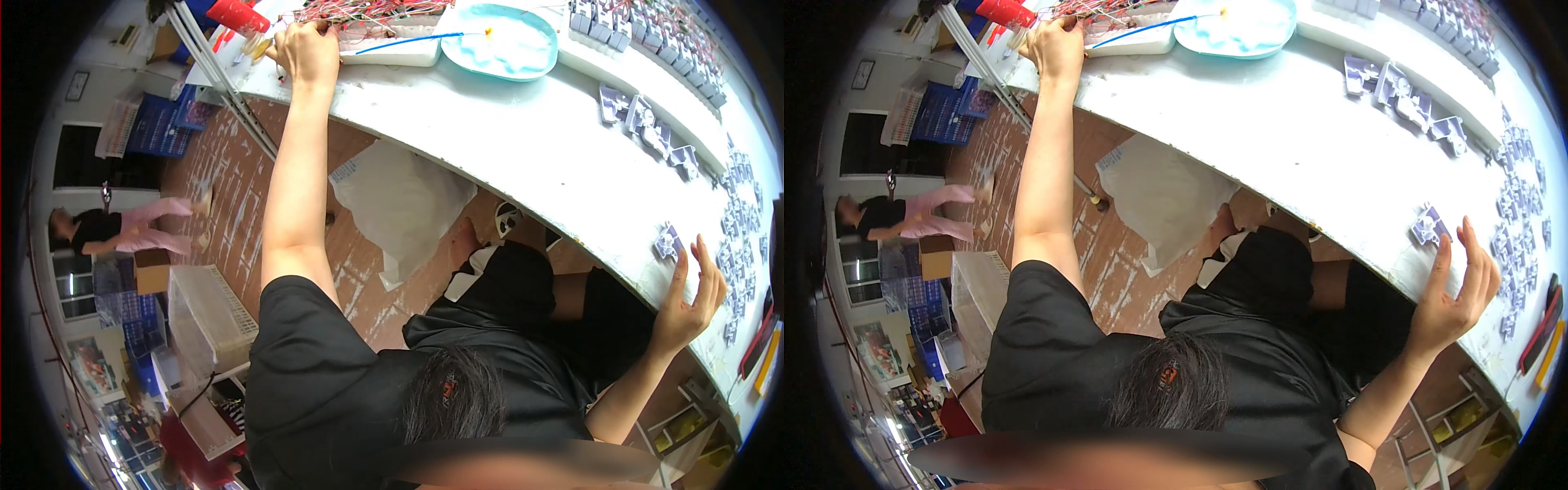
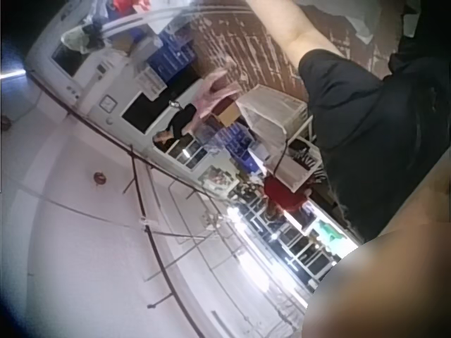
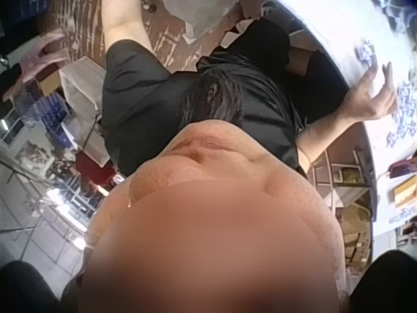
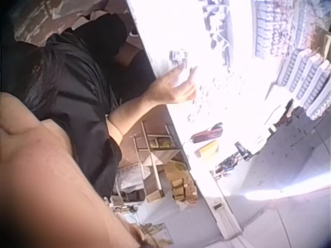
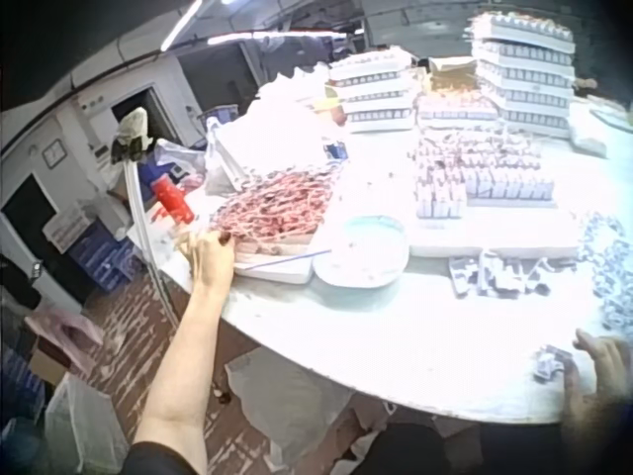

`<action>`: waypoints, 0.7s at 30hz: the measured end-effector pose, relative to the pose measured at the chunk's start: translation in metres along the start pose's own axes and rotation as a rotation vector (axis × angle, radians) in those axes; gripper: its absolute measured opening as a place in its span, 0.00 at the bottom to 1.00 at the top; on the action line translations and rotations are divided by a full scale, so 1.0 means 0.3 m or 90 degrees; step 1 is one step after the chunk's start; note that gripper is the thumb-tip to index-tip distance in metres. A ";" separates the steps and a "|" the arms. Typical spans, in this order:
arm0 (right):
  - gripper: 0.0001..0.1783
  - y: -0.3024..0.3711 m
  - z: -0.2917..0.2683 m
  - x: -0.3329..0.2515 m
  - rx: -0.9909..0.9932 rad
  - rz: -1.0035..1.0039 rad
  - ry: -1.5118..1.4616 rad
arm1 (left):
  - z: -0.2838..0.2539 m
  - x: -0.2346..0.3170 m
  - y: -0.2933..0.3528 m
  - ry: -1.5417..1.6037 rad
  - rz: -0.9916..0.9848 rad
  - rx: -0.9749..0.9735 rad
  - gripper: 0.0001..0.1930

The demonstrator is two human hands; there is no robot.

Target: Assemble small electronic components by applying a substance with a brush and fitting pieces together.

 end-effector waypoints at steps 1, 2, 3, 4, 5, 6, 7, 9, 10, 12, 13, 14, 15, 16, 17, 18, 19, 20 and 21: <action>0.18 0.000 0.000 -0.001 0.000 0.000 0.000 | 0.000 0.001 -0.003 0.000 0.000 0.000 0.12; 0.18 0.000 0.000 -0.001 -0.002 0.007 -0.001 | -0.008 0.008 -0.010 -0.005 0.007 -0.026 0.12; 0.18 0.000 0.001 -0.001 -0.003 0.013 -0.002 | -0.014 0.015 -0.017 -0.011 0.014 -0.051 0.13; 0.18 -0.001 0.001 -0.001 -0.003 0.012 -0.004 | -0.010 0.020 -0.024 -0.012 0.014 -0.051 0.13; 0.18 -0.002 0.000 -0.002 0.001 0.009 -0.001 | -0.006 0.029 -0.033 -0.033 0.016 -0.065 0.13; 0.17 -0.003 -0.001 -0.002 0.005 0.007 0.001 | -0.007 0.039 -0.039 -0.054 0.017 -0.078 0.13; 0.17 -0.004 -0.001 -0.001 0.005 0.006 -0.002 | -0.010 0.049 -0.044 -0.043 -0.013 -0.096 0.15; 0.17 -0.005 -0.003 -0.002 0.012 -0.002 0.001 | 0.009 0.040 -0.034 -0.054 -0.023 -0.091 0.16; 0.17 -0.003 -0.003 -0.001 0.013 -0.002 -0.003 | 0.015 0.035 -0.031 -0.061 -0.033 -0.087 0.17; 0.17 -0.002 -0.003 0.006 0.011 0.007 -0.003 | 0.021 0.047 -0.027 -0.041 -0.072 -0.106 0.16; 0.17 -0.001 -0.003 0.007 0.013 0.006 -0.006 | 0.027 0.047 -0.024 -0.023 -0.120 -0.110 0.15; 0.17 0.001 -0.003 0.006 0.015 0.002 -0.007 | 0.028 0.048 -0.023 -0.005 -0.169 -0.114 0.14; 0.17 0.003 -0.003 0.006 0.017 -0.002 -0.008 | 0.021 0.053 -0.022 0.010 -0.184 -0.125 0.12; 0.17 0.005 -0.005 0.008 0.019 -0.003 -0.012 | 0.034 0.050 -0.018 0.007 -0.185 -0.122 0.12; 0.17 0.006 -0.005 0.009 0.020 -0.001 -0.015 | 0.041 0.048 -0.018 -0.019 -0.187 -0.105 0.12; 0.17 0.006 -0.005 0.010 0.021 0.001 -0.018 | 0.045 0.045 -0.018 -0.045 -0.188 -0.087 0.12; 0.17 0.006 -0.004 0.010 0.023 -0.001 -0.023 | 0.055 0.047 -0.016 -0.055 -0.210 -0.114 0.13; 0.17 0.007 -0.008 0.013 0.026 0.001 -0.027 | 0.052 0.072 -0.007 -0.088 -0.208 -0.102 0.14; 0.17 0.008 -0.011 0.015 0.029 0.004 -0.030 | 0.057 0.069 -0.007 -0.086 -0.212 -0.105 0.15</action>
Point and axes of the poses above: each hand's wrist, its own y-axis away from the middle knuckle, its own z-axis out of the palm, x = y × z, the point moved 2 cm from there along -y, towards the middle knuckle, and after that the axes turned 8 degrees about x, right-handed, at the moved point
